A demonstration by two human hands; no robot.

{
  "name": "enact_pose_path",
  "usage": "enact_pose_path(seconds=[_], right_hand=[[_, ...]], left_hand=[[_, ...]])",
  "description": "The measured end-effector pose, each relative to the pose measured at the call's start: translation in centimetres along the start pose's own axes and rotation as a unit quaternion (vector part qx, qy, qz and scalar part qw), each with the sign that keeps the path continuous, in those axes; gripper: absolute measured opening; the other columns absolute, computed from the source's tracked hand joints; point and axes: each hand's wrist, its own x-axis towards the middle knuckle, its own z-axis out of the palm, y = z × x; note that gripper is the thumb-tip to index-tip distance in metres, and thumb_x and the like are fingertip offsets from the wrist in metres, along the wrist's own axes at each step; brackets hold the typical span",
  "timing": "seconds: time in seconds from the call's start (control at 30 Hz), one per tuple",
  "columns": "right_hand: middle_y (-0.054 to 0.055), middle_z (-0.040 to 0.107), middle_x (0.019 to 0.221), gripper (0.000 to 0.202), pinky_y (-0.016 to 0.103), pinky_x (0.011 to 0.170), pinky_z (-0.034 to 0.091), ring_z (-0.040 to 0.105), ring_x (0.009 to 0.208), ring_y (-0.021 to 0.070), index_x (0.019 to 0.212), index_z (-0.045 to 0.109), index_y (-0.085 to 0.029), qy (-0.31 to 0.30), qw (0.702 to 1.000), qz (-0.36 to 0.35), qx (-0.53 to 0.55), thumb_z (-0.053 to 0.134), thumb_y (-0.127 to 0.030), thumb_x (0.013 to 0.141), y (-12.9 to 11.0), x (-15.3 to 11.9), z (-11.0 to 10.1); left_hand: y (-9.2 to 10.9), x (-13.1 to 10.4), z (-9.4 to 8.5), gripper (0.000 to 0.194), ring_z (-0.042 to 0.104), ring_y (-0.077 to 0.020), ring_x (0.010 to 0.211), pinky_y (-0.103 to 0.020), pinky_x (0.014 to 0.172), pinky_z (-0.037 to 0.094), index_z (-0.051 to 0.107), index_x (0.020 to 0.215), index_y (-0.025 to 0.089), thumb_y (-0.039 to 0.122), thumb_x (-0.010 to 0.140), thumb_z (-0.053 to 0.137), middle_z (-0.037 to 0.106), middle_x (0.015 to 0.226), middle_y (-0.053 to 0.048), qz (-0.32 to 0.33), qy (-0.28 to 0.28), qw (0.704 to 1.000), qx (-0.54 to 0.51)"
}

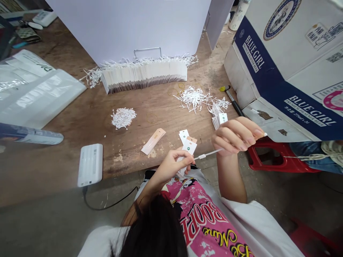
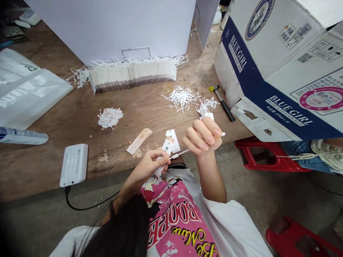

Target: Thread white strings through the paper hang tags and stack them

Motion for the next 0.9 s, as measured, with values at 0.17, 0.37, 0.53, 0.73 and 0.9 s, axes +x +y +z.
enact_pose_path(seconds=[0.17, 0.37, 0.53, 0.73, 0.9], right_hand=[[-0.007, 0.033, 0.051, 0.018, 0.026, 0.030, 0.023, 0.009, 0.041, 0.0128, 0.072, 0.056, -0.033, 0.140, 0.979, 0.047, -0.142, 0.069, -0.044, 0.077, -0.4, -0.4, 1.2], [-0.006, 0.021, 0.055, 0.039, 0.024, 0.029, 0.014, 0.008, 0.047, 0.0124, 0.064, 0.040, -0.026, 0.211, 0.948, 0.070, -0.229, 0.069, -0.051, 0.074, -0.7, 0.1, 1.6], [-0.004, 0.040, 0.059, 0.023, 0.024, 0.038, 0.028, 0.033, 0.047, 0.0101, 0.069, 0.054, -0.024, 0.155, 0.927, 0.070, -0.334, 0.069, -0.038, 0.079, -0.9, -0.1, 2.5], [0.001, 0.064, 0.073, 0.007, 0.027, 0.055, 0.041, 0.054, 0.063, 0.0131, 0.079, 0.065, -0.020, 0.004, 0.737, 0.121, -0.665, 0.060, -0.018, 0.085, 0.9, -1.6, 4.4], [0.004, 0.065, 0.072, 0.013, 0.029, 0.062, 0.044, 0.056, 0.065, 0.0150, 0.079, 0.063, -0.018, -0.063, 0.637, 0.112, -0.760, 0.054, -0.018, 0.088, 2.3, -2.6, 4.3]], left_hand=[[-0.1, 0.3, 0.2, 0.030, 0.052, -0.0075, 0.049, -0.019, 0.046, 0.042, 0.065, 0.072, 0.014, 0.044, 0.078, 0.066, 0.056, 0.060, 0.001, 0.046, 0.096, 0.991, 0.077], [-1.0, 0.6, -0.4, 0.028, 0.057, -0.0093, 0.052, -0.020, 0.050, 0.050, 0.063, 0.091, 0.016, 0.042, 0.083, 0.059, 0.055, 0.062, 0.003, 0.094, 0.184, 0.973, 0.105], [-1.8, 0.3, -1.3, 0.055, 0.060, -0.0094, 0.054, -0.023, 0.053, 0.053, 0.027, 0.141, 0.026, 0.037, 0.091, 0.049, 0.063, 0.087, -0.001, 0.132, 0.264, 0.948, 0.122], [-1.6, -0.2, -0.7, 0.035, 0.067, -0.0132, 0.065, -0.025, 0.064, 0.055, 0.047, 0.125, 0.023, 0.036, 0.093, 0.046, 0.069, 0.093, -0.003, 0.138, 0.293, 0.923, 0.208], [-0.7, -0.7, 0.3, 0.017, 0.069, -0.0157, 0.078, -0.025, 0.068, 0.053, 0.056, 0.106, 0.021, 0.028, 0.092, 0.048, 0.070, 0.096, -0.004, 0.184, 0.297, 0.888, 0.297]])
